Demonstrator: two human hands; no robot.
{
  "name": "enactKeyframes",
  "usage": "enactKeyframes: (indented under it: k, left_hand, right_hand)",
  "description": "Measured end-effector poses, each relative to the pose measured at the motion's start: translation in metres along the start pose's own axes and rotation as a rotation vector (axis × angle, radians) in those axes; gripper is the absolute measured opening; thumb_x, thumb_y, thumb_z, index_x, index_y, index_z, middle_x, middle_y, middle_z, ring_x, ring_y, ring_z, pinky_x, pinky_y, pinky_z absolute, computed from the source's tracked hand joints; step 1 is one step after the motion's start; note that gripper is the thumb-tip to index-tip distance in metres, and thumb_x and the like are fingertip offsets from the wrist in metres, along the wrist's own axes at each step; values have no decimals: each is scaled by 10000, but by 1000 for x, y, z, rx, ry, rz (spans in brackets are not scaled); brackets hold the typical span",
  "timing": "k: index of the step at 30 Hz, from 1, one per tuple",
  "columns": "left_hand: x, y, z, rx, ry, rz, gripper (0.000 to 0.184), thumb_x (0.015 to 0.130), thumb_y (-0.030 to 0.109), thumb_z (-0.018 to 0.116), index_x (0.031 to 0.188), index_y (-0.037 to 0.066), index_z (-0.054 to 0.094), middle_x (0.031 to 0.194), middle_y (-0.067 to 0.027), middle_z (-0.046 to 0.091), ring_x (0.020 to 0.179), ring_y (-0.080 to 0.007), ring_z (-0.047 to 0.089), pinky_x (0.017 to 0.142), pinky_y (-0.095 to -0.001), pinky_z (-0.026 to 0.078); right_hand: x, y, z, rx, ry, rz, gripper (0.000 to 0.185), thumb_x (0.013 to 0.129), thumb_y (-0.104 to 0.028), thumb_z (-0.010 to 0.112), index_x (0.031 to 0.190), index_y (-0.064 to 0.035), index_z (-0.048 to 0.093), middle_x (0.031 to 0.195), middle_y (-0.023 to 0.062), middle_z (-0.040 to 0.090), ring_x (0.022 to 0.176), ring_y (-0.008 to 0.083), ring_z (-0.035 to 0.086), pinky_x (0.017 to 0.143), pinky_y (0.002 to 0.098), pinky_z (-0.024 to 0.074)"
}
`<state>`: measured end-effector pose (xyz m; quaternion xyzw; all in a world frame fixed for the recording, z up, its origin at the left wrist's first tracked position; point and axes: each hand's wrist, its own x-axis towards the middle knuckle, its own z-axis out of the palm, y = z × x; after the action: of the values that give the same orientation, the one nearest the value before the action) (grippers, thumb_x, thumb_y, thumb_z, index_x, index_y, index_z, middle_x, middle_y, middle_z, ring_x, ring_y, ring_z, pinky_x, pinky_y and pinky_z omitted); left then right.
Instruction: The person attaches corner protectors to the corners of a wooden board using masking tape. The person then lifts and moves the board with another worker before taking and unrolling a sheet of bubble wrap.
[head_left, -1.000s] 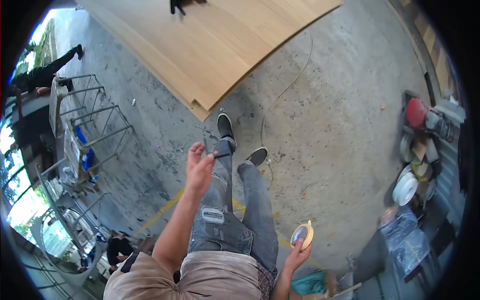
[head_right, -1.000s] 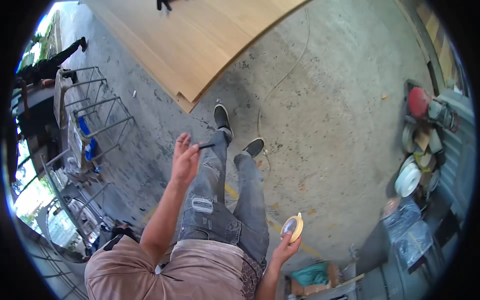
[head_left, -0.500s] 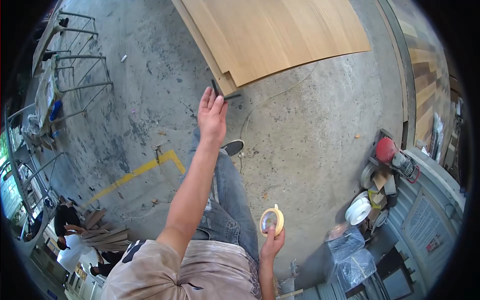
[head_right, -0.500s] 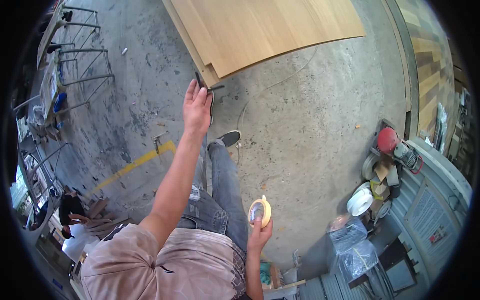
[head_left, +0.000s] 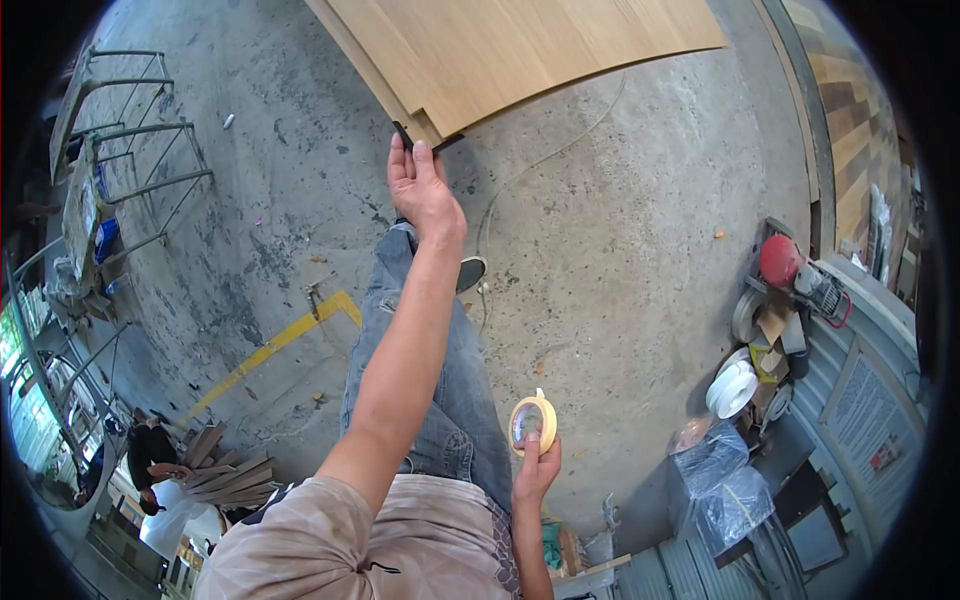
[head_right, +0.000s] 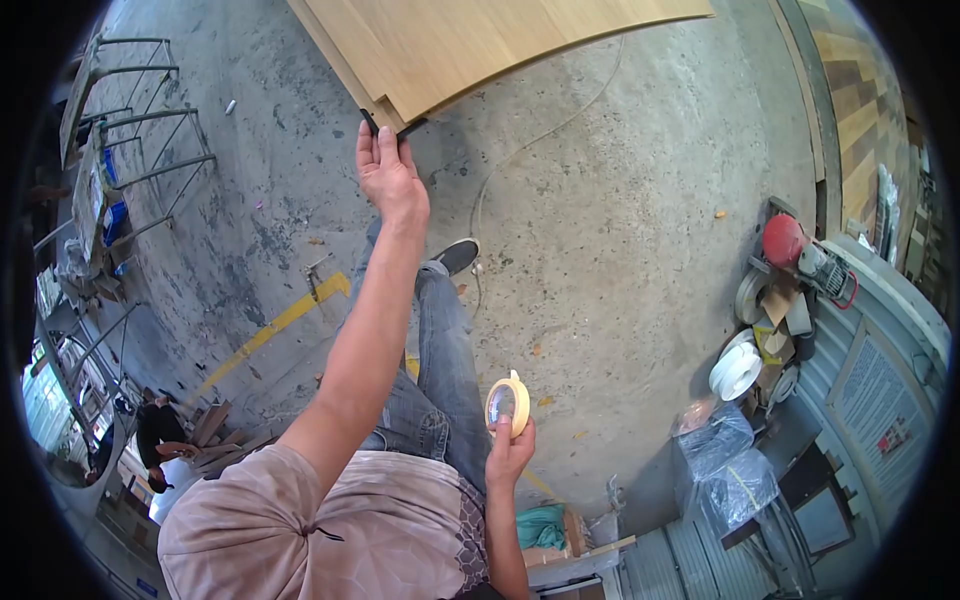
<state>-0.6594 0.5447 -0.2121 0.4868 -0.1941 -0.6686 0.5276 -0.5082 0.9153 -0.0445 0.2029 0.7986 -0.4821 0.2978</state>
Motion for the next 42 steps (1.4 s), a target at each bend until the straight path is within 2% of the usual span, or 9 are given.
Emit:
enactKeyframes:
  k: [11,14,19,25,28,30,33,39,42]
  left_hand:
    - [18,1,-4,348,-151,116,535,1049,263,612,1456,36,351,1265,-111,589,1144,-220,617,855,-398,599]
    - [33,6,-11,398,-66,133,649,1040,392,609,1490,9,342,1384,-157,529,1246,-244,547,1052,-424,454]
    - [-2,49,-54,494,59,145,618,1019,446,594,1484,77,423,1383,-52,556,1305,-233,490,1079,-433,366]
    - [-115,122,-86,776,-968,-577,495,966,283,682,1371,11,601,1257,-51,634,1152,-156,593,983,-319,474]
    - [-141,132,-87,641,-1075,-764,539,941,220,693,1415,-1,566,1309,-88,639,1185,-183,609,1023,-348,482]
    - [-145,132,-90,504,-1088,-891,560,936,199,686,1438,-10,547,1355,-107,624,1219,-192,606,1037,-356,488]
    - [-145,139,-81,451,-1087,-1012,726,923,341,713,1479,-62,476,1383,-172,608,1243,-250,619,1057,-396,503]
    - [-151,142,-67,706,-1182,-792,303,930,29,728,1230,-4,713,1200,-92,656,1059,-156,647,892,-291,527]
    - [-141,139,-79,784,-1130,-754,199,947,47,727,1135,-16,737,1117,-69,671,993,-124,643,858,-265,525]
  right_hand:
    - [11,-4,8,68,-82,-34,308,1012,-169,639,1220,46,565,1034,88,640,840,125,639,777,273,529]
    - [17,-25,15,64,-90,-47,291,1007,-169,650,1197,38,575,1003,79,646,853,121,630,783,277,522]
    - [33,-56,21,24,-100,-217,268,968,-147,691,1155,24,604,947,63,654,846,124,610,781,283,503]
    - [42,-92,27,-126,-228,-449,234,902,-67,698,1115,12,642,863,62,661,767,131,617,736,295,502]
    - [47,-94,23,-83,-359,-383,272,913,-87,627,1165,15,622,764,43,610,661,128,578,711,308,527]
    - [50,-88,22,410,-458,-115,329,933,-132,569,1226,16,590,720,24,554,610,113,530,696,320,552]
    - [59,-89,19,656,-586,138,420,969,-184,479,1342,5,520,716,9,482,537,69,424,653,342,585]
    - [78,-91,33,706,-624,433,419,1001,-194,492,1390,-40,503,844,24,526,542,47,390,579,265,559]
    - [78,-102,48,542,-530,393,529,1010,-179,521,1497,-54,354,1083,82,583,756,111,577,600,309,570]
